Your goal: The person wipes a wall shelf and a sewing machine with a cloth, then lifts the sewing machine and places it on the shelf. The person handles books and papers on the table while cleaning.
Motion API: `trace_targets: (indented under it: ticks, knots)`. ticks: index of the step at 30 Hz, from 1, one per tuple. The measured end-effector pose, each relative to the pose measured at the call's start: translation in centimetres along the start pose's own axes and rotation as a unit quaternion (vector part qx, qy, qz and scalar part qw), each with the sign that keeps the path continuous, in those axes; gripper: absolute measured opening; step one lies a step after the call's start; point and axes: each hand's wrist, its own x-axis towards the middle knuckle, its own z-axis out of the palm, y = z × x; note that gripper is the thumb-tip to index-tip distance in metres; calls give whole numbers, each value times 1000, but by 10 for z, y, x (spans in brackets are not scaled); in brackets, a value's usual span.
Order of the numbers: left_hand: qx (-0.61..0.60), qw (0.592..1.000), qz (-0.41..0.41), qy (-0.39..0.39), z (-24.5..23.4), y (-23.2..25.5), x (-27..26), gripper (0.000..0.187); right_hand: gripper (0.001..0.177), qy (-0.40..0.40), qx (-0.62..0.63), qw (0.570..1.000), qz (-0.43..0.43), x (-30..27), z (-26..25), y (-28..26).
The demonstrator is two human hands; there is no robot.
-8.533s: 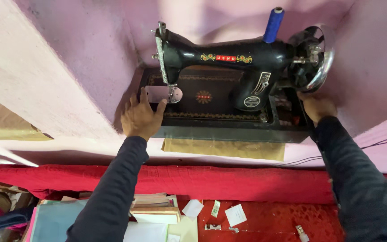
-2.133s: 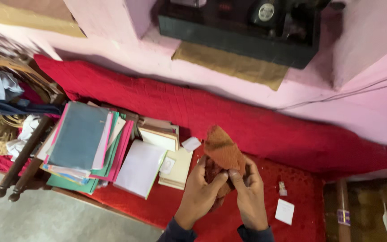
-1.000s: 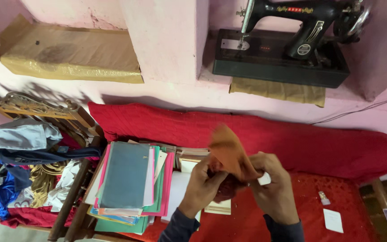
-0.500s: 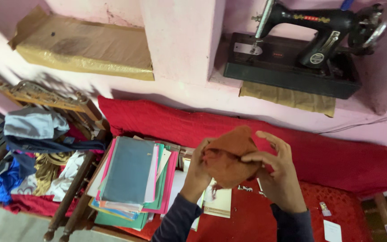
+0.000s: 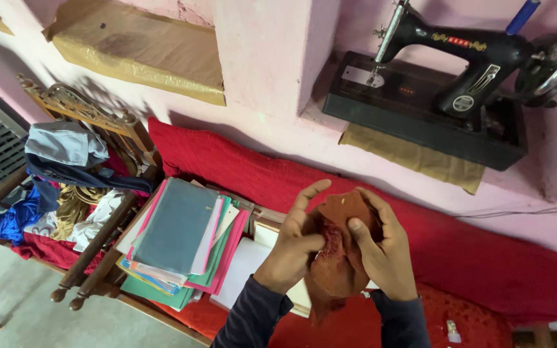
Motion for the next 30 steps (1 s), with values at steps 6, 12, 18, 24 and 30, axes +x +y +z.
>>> trace_targets:
  ticks: [6,12,18,24,30]
  knots:
    - [313,941,33,123,13,-21,3,67,19,79,11,996,29,8,-10,17]
    - [431,862,10,265,10,-38,-2,32,21,86,3,996,-17,14,-14,36]
    - [442,855,91,254,-6,-25,-15,38,23,114,77,990,9,19,-25,37]
    - [443,870,80,201,21,-42,-10,53,20,154,51,986,30,16,-22,29]
    - [397,877,30,268,35,-72,10,49,20,152,-3,988,20,10,-21,32]
